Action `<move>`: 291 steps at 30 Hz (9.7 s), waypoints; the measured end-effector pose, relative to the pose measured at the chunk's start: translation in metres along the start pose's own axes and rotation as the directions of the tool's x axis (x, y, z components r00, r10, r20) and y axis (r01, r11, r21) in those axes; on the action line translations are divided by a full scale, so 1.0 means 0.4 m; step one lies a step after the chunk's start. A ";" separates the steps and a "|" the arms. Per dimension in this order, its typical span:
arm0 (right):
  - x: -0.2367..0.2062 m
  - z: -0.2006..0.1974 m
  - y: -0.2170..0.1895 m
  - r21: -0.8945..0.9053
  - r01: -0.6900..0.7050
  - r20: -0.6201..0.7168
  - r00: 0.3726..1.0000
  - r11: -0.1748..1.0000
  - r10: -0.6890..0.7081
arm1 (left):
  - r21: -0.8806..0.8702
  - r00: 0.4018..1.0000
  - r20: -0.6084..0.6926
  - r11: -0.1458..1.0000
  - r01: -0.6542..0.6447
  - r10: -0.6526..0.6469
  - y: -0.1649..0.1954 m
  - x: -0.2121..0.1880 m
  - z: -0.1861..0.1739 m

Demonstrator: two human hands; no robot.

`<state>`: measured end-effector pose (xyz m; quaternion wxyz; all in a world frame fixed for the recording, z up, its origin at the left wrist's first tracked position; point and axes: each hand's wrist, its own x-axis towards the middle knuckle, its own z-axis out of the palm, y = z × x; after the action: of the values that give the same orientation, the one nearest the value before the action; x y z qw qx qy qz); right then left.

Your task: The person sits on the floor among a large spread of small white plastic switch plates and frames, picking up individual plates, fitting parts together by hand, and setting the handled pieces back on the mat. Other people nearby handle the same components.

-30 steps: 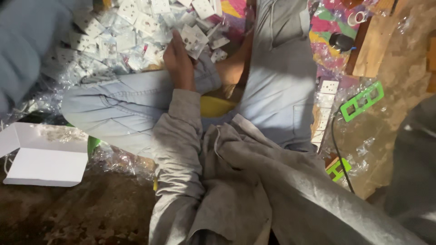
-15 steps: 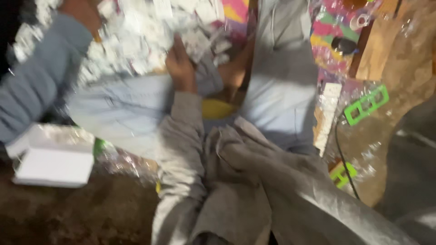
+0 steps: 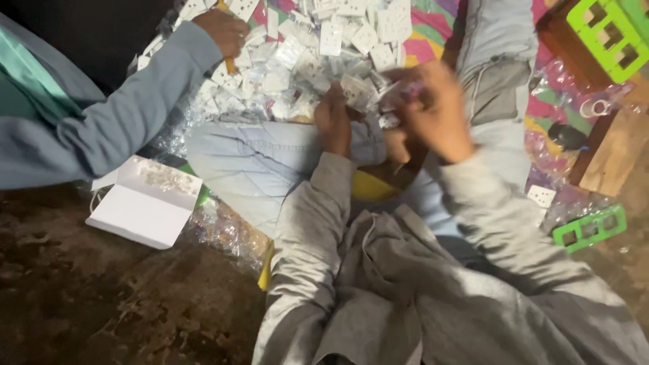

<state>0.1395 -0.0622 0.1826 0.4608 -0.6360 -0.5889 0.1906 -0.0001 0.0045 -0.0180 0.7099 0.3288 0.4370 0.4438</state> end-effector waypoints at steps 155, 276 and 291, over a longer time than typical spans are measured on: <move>-0.163 0.092 0.126 -0.429 0.025 0.118 0.993 0.903 0.028 | 0.602 0.956 -0.031 0.769 -0.215 0.292 0.052 -0.060 0.048; -0.172 0.110 0.343 0.525 -0.513 -0.006 0.795 0.679 0.606 | 0.502 0.801 0.445 0.629 -0.593 0.400 0.104 -0.121 0.116; -0.156 0.084 0.323 0.668 -0.540 0.248 0.810 0.512 0.531 | -0.233 0.851 0.448 0.883 0.408 -0.275 0.095 -0.073 0.055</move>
<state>0.1724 -0.0924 0.0423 0.5841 -0.5554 -0.2454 0.5387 0.0003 -0.0091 0.0329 0.8961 0.2094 0.2558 0.2961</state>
